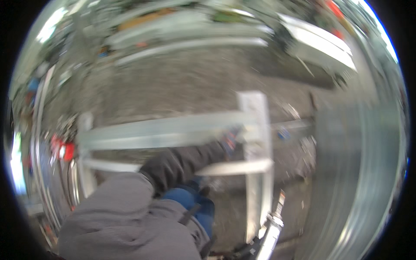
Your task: The person welds joints on a rectangular metal frame using a welding torch, then grinds the welds with an angle grinder. The person repositions the frame to access different sides and continues welding and grinding.
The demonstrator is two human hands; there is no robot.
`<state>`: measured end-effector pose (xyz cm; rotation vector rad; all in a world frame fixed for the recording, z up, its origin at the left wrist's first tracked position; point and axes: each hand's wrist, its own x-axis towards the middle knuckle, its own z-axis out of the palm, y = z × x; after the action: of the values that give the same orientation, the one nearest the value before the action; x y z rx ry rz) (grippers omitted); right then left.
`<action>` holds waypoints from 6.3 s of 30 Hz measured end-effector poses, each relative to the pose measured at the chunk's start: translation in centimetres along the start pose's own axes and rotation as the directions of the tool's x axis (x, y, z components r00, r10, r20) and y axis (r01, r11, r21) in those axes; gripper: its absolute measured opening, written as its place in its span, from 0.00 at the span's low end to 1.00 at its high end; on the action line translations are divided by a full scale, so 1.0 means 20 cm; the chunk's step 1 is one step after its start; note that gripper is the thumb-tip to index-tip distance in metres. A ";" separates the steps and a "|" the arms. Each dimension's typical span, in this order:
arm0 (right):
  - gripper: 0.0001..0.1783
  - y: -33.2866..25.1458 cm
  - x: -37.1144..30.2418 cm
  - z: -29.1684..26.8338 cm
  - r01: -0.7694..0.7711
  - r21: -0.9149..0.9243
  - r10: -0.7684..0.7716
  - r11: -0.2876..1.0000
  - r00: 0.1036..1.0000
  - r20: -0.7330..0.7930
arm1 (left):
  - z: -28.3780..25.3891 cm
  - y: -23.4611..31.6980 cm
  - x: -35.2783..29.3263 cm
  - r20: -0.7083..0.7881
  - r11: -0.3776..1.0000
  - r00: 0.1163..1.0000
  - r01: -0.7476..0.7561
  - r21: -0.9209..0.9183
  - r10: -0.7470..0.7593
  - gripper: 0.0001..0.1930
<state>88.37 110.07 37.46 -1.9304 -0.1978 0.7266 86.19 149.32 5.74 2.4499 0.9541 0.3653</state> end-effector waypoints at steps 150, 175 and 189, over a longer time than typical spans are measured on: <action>0.43 0.95 -2.62 2.99 -0.016 -0.518 0.505 0.855 0.249 0.826 | -1.39 -1.44 -4.97 -0.250 0.267 0.175 0.873 -0.408 -0.952 0.29; 0.46 0.93 -2.65 2.99 0.070 -0.539 0.511 0.839 0.238 0.826 | -1.42 -1.45 -4.96 -0.352 0.316 0.165 0.845 -0.431 -0.921 0.29; 0.46 0.90 -2.68 2.97 0.025 -0.576 0.550 0.817 0.266 0.792 | -1.42 -1.45 -4.96 -0.319 0.301 0.164 0.840 -0.451 -0.933 0.29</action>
<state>8.33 123.76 25.57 -1.7019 -0.8747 2.2683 -13.11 109.11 7.59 1.1426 2.3078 0.6483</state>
